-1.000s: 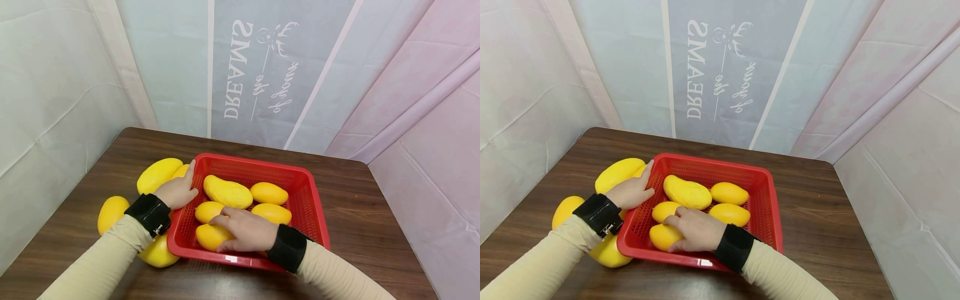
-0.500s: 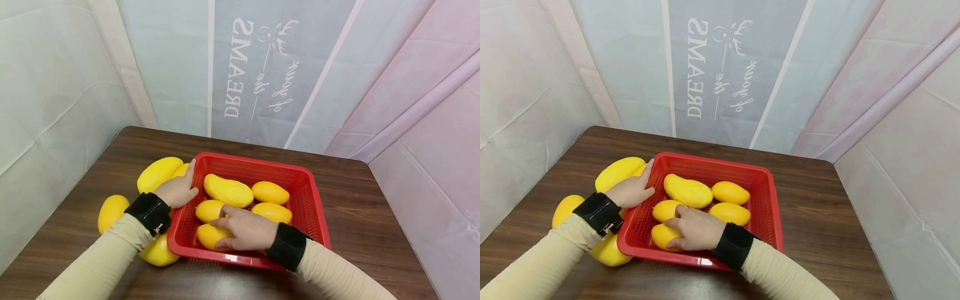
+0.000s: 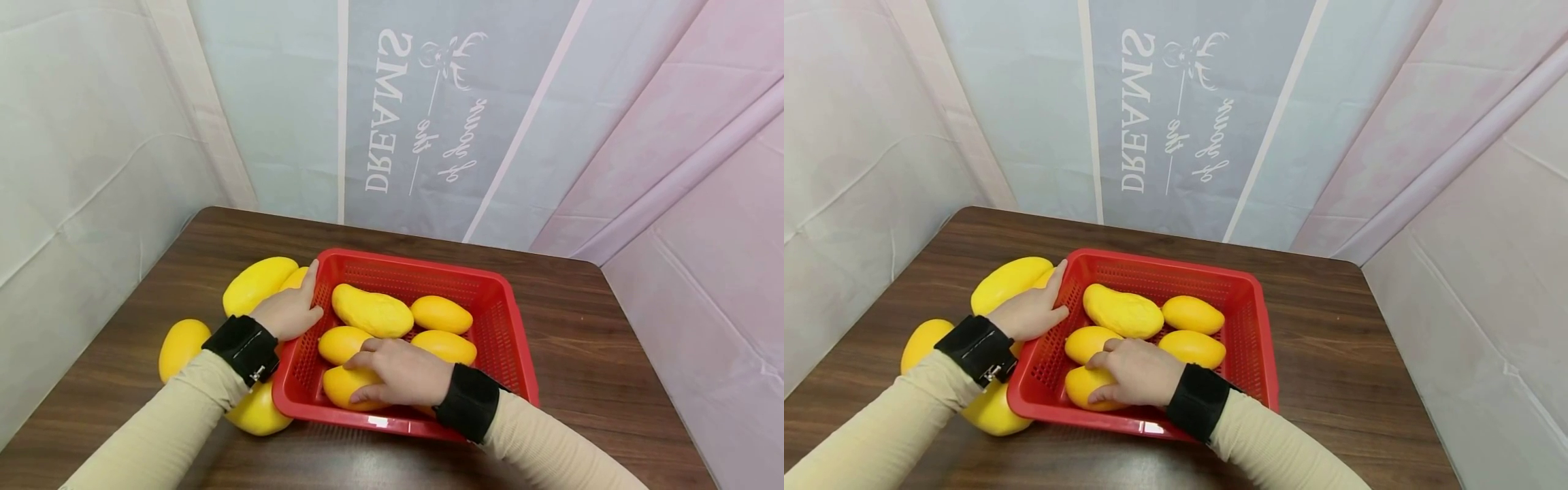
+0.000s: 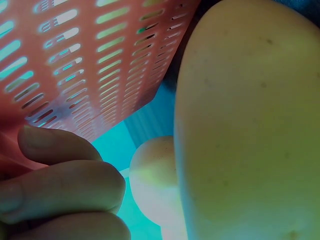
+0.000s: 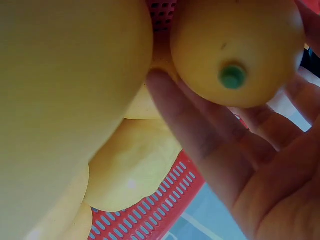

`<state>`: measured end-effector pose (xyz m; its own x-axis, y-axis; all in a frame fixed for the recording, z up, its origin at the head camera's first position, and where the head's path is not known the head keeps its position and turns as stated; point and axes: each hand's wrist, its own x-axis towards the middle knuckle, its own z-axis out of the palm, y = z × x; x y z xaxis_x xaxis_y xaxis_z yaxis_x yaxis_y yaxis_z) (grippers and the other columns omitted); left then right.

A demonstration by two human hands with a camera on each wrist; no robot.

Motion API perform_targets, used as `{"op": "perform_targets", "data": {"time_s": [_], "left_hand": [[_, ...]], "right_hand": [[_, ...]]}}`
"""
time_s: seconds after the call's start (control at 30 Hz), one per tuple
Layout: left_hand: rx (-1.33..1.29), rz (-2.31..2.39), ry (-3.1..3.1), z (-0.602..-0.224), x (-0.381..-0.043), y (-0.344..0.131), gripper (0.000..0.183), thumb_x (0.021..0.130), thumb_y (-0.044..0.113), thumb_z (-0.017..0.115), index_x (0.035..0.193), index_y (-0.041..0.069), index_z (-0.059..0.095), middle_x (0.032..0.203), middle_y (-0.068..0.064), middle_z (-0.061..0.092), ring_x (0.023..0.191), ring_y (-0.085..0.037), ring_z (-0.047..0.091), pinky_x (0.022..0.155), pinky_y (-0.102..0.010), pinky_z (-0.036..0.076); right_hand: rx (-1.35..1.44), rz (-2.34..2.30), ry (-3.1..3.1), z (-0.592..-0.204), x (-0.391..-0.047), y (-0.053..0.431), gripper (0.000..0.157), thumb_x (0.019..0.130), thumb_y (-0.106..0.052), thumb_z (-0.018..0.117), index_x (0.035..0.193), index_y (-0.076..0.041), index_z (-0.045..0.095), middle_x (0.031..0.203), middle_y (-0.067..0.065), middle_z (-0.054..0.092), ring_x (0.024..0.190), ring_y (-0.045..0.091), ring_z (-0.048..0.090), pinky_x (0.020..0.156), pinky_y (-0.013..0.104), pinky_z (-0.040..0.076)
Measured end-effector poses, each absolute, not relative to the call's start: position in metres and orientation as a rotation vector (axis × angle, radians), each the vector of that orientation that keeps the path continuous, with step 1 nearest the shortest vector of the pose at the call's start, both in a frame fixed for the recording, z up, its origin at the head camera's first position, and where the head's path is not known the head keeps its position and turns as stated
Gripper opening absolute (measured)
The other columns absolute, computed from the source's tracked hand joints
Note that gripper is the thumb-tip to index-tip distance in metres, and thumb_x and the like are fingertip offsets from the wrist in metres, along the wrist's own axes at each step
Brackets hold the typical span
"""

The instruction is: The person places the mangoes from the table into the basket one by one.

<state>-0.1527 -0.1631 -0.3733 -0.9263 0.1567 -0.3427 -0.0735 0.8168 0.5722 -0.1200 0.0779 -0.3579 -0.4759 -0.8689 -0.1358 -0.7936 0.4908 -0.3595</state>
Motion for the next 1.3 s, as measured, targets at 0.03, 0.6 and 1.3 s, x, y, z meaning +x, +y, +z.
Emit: {"op": "perform_targets", "data": {"time_s": [0.03, 0.6, 1.3], "left_hand": [[0.062, 0.848, 2.623, -0.373, -0.152, -0.163, 0.093, 0.097, 0.024, 0.053, 0.162, 0.009, -0.013, 0.08, -0.008, 0.064, 0.057, -0.016, 0.068, 0.058, -0.034, 0.061], [0.067, 0.849, 2.625, -0.371, -0.15, -0.159, 0.092, 0.097, 0.023, 0.052, 0.162, 0.009, -0.012, 0.08, -0.008, 0.063, 0.057, -0.016, 0.067, 0.058, -0.034, 0.061], [0.069, 0.841, 2.622, -0.369, -0.149, -0.162, 0.093, 0.098, 0.025, 0.051, 0.162, 0.008, -0.014, 0.079, -0.008, 0.064, 0.058, -0.016, 0.068, 0.059, -0.035, 0.061]], "right_hand": [[-1.403, -0.36, 2.443, -0.358, -0.12, 0.078, 0.051, 0.085, -0.049, 0.068, 0.123, -0.016, 0.075, 0.109, -0.003, 0.068, 0.093, 0.009, 0.06, 0.087, 0.024, 0.052], [-1.304, -0.35, 2.488, -0.348, -0.12, 0.087, 0.056, 0.083, -0.052, 0.069, 0.125, -0.016, 0.074, 0.115, -0.003, 0.069, 0.099, 0.01, 0.062, 0.089, 0.025, 0.053], [-1.017, -0.479, 2.75, -0.292, -0.143, 0.15, 0.057, 0.083, -0.043, 0.073, 0.129, -0.008, 0.071, 0.124, 0.008, 0.071, 0.107, 0.025, 0.067, 0.093, 0.044, 0.055]]}}
